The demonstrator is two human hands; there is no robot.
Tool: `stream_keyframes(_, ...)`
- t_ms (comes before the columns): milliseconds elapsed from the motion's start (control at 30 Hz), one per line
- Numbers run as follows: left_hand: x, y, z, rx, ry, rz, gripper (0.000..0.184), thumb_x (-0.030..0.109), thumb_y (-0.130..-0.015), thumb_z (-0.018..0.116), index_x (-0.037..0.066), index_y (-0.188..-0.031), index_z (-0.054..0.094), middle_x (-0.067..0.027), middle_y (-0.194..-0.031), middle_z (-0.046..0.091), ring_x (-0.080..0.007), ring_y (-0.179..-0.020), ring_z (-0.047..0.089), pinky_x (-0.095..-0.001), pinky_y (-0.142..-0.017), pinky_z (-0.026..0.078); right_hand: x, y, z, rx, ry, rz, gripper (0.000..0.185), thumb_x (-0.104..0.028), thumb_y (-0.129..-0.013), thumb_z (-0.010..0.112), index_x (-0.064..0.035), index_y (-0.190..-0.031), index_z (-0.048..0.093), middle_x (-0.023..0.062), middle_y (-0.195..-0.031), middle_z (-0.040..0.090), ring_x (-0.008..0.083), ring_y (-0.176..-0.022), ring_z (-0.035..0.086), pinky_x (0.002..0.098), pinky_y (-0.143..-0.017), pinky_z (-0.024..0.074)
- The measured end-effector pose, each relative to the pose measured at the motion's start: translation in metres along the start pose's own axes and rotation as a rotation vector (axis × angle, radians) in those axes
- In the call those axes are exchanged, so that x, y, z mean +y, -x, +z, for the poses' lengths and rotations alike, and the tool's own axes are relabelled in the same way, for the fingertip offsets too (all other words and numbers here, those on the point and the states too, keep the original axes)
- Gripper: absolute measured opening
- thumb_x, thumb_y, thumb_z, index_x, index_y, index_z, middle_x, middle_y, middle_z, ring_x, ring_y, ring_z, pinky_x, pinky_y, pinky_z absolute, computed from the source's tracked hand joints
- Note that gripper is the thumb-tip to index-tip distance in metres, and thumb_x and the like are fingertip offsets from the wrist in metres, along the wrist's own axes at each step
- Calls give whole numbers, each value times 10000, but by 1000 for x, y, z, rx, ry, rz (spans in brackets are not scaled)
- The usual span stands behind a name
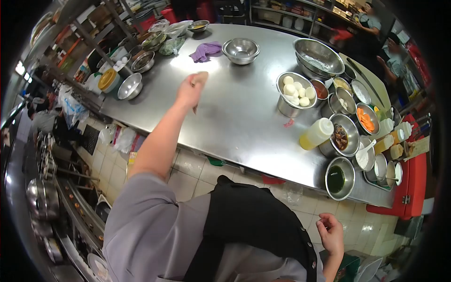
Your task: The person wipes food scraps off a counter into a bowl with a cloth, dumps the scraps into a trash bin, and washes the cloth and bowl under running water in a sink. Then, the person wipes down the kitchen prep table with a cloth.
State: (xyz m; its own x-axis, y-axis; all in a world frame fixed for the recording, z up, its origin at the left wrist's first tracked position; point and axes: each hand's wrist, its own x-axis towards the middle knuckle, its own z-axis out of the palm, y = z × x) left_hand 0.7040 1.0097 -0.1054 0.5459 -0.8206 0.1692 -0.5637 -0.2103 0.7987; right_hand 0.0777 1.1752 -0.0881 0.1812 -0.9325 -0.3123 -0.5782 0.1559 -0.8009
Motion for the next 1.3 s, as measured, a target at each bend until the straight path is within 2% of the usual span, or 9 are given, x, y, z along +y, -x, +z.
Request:
stream_keyframes(233,-83,-164,68,-152,-483,129,544,320,-916,520,198,-1444,485,-217,-1428,495,-355,-1351,444,-448,-1143,322,-81,30,86,81,63,205,235,-43,-848,710,24,-1063,645,35,-815,660,89,-720,595,247,-639,488)
stream_keyframes(267,-89,-177,84,-58,-442,215,531,407,-922,490,224,-1419,526,-132,-1500,445,-352,-1372,416,-455,-1177,249,-95,34,96,78,51,260,237,-46,-850,710,27,-1065,644,35,-817,660,85,-727,595,246,-642,488)
stream_keyframes(333,-58,-178,90,-80,-697,292,507,425,-931,447,212,-1375,569,-125,-1473,479,-321,-1337,464,-439,-1139,319,-108,48,115,87,107,304,231,-46,-867,702,40,-1072,639,35,-827,657,85,-771,596,248,-678,497)
stream_keyframes(533,-61,-129,131,-347,-203,774,370,184,-842,612,118,-1202,666,-136,-1316,601,-331,-1259,516,-463,-1076,370,-139,25,165,117,151,305,173,-136,-912,682,0,-1019,683,126,-829,695,166,-731,633,314,-692,518)
stream_keyframes(700,-32,-64,129,-432,-179,824,414,147,-838,623,118,-1251,633,-168,-1359,563,-353,-1305,474,-447,-1111,349,-143,-112,190,253,427,-53,179,-201,-907,635,-34,-915,699,171,-824,648,363,-785,645,411,-722,515)
stream_keyframes(767,-30,-55,131,-431,-175,823,419,148,-838,628,120,-1256,630,-167,-1366,559,-353,-1310,470,-448,-1117,344,-130,-182,195,452,453,-195,204,-199,-909,622,-45,-1036,666,178,-1023,642,370,-921,645,442,-812,518)
stream_keyframes(967,-35,-37,119,-405,-187,833,425,174,-832,648,129,-1255,633,-151,-1363,565,-349,-1296,485,-447,-1106,362,-141,-288,188,475,646,-58,201,-177,-913,555,-60,-1050,643,197,-1152,581,408,-969,623,473,-862,508)
stream_keyframes(1167,-27,-26,98,-443,-271,744,467,247,-814,672,166,-1272,627,-115,-1348,574,-329,-1283,492,-447,-1089,368,-123,-213,212,259,642,-258,180,-167,-920,516,-70,-924,668,208,-947,618,390,-896,626,496,-811,500)
stream_keyframes(1300,-21,-1,122,-483,-326,968,524,261,-800,704,159,-1304,600,-148,-1369,544,-335,-1283,491,-434,-1092,381,-80,-122,230,247,399,-304,159,-191,-855,642,-47,-917,667,219,-1111,634,378,-1053,623,447,-925,496)
